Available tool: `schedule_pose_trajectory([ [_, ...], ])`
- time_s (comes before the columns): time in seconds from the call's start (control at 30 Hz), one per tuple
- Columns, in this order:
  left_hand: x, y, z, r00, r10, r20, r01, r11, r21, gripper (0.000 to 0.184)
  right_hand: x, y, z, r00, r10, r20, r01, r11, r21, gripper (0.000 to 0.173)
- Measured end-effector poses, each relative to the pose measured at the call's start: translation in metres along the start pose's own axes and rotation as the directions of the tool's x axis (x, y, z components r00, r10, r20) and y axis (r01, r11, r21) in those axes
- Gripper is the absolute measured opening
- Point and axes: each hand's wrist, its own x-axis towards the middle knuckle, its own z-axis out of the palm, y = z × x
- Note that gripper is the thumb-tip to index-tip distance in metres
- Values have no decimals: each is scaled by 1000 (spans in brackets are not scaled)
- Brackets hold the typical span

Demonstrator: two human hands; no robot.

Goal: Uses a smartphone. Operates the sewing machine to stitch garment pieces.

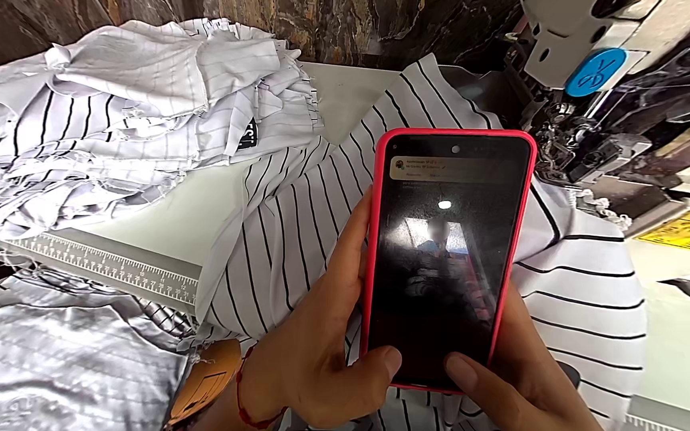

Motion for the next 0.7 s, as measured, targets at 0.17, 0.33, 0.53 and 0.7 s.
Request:
schedule_pose_trajectory([
  [0.17,0,0,0,1000,-4,-1,4,1000,4,91,0,0,0,1000,7,4,-7,1000,19,61],
  [0.33,0,1,0,1000,-9,1,9,1000,14,91,1,3,-2,1000,-13,18,13,999,39,54],
  [0.53,-1,1,0,1000,-17,3,17,1000,6,90,-4,8,-11,993,-54,107,48,997,57,63],
  [0.7,-1,1,-1,1000,-20,7,20,1000,1,91,-3,6,-9,996,-24,88,10,988,153,60],
])
